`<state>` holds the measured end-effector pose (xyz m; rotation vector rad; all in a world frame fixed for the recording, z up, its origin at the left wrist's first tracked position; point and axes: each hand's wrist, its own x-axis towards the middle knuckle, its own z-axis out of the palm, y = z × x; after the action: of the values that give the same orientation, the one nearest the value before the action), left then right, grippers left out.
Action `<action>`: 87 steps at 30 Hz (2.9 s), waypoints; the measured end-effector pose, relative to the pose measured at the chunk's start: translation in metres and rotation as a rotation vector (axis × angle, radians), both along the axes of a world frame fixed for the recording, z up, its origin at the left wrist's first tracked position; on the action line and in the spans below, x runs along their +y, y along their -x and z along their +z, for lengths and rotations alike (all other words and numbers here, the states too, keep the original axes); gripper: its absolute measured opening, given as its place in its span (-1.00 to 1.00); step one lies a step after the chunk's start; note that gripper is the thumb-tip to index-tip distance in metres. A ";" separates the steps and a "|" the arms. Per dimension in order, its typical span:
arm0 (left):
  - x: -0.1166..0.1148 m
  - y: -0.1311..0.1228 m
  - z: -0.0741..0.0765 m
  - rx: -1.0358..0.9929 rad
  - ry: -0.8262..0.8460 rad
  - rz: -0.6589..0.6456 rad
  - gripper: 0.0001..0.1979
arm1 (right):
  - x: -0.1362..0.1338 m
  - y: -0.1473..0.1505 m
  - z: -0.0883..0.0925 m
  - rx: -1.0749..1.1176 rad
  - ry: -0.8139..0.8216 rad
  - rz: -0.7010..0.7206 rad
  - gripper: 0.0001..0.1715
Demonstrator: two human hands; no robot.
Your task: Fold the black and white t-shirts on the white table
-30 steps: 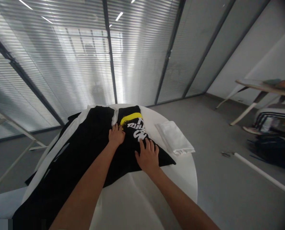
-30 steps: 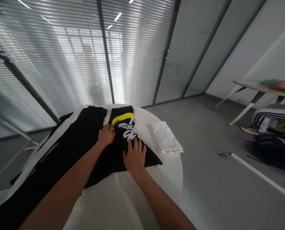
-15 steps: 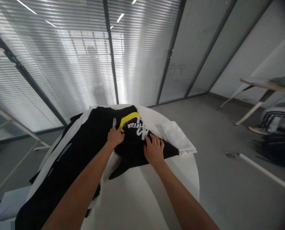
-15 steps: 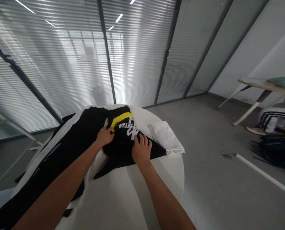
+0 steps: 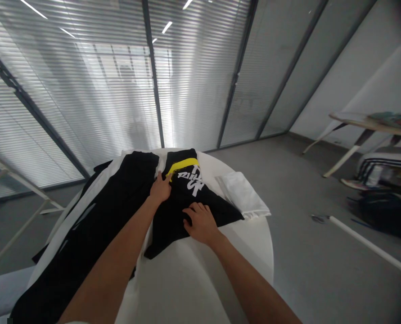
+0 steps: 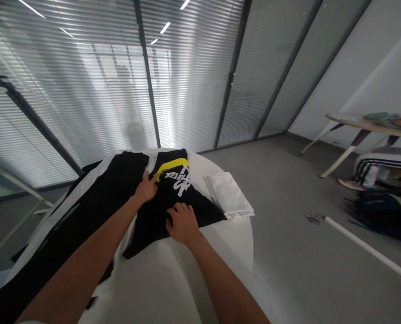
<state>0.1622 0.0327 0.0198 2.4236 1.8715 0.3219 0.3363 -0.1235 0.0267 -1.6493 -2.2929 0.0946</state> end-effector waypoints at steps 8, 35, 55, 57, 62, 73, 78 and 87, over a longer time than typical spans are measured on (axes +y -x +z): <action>-0.006 0.001 -0.008 0.050 0.157 -0.178 -0.46 | 0.010 -0.008 -0.005 0.020 -0.013 0.056 -0.58; -0.100 0.019 -0.018 0.009 0.032 -0.346 -0.39 | 0.033 -0.029 -0.026 0.079 -0.195 -0.334 -0.45; -0.165 0.024 -0.008 -0.126 -0.090 -0.424 -0.61 | 0.024 -0.045 -0.005 0.055 -0.148 -0.606 -0.55; -0.163 0.028 -0.010 -0.164 -0.086 -0.397 -0.69 | 0.021 -0.043 -0.003 0.063 -0.153 -0.591 -0.59; -0.157 0.038 -0.010 -0.267 -0.083 -0.354 -0.77 | 0.018 -0.042 -0.007 0.048 0.021 -0.347 -0.60; -0.160 0.044 -0.001 -0.410 -0.102 -0.334 -0.80 | 0.025 -0.056 -0.013 0.069 -0.110 -0.558 -0.39; -0.160 0.046 -0.001 -0.381 -0.099 -0.343 -0.81 | 0.029 -0.063 -0.020 0.075 -0.058 -0.631 -0.46; -0.159 0.048 0.001 -0.364 -0.099 -0.325 -0.80 | 0.036 -0.070 -0.009 0.600 -0.477 -0.532 -0.59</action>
<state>0.1143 -0.1267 0.0212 2.4656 1.3212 0.7828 0.4059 -0.0873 0.0182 -1.6215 -1.2743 -0.0682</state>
